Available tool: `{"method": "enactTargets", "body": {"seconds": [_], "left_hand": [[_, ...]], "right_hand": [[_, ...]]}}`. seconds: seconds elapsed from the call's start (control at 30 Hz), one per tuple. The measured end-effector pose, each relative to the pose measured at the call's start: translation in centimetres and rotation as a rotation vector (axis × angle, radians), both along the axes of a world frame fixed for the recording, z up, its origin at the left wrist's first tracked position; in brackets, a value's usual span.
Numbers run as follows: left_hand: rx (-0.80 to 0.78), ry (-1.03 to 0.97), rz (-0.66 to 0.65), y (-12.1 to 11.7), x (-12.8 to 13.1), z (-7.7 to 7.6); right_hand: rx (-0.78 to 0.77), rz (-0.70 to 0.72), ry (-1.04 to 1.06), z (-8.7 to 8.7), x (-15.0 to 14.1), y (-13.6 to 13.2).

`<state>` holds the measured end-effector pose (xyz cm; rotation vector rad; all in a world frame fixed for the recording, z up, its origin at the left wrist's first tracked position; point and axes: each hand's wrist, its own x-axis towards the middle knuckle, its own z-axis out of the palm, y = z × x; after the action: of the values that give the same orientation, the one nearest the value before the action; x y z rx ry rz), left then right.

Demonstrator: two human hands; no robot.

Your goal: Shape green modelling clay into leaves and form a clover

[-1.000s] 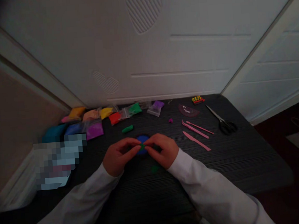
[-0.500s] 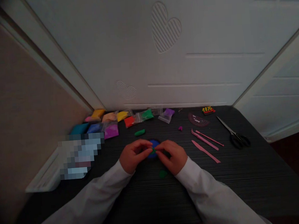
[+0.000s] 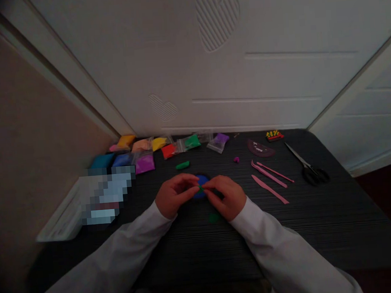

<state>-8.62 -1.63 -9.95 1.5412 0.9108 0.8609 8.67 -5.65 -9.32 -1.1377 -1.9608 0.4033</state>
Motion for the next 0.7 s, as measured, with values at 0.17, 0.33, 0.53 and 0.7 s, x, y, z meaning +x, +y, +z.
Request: {"method": "enactTargets", "body": {"seconds": [0.17, 0.33, 0.53, 0.7], "left_hand": [[-0.027, -0.033, 0.031, -0.23, 0.08, 0.08], [-0.075, -0.08, 0.03, -0.45, 0.16, 0.21], [-0.086, -0.079, 0.01, -0.44, 0.13, 0.24], [-0.065, -0.075, 0.057, -0.52, 0.23, 0.3]], "right_hand": [[0.009, -0.003, -0.034, -0.03, 0.13, -0.05], [0.005, 0.006, -0.042, 0.11, 0.17, -0.06], [-0.004, 0.008, -0.042, 0.37, 0.25, -0.13], [0.006, 0.006, -0.042, 0.45, 0.23, -0.11]]}}
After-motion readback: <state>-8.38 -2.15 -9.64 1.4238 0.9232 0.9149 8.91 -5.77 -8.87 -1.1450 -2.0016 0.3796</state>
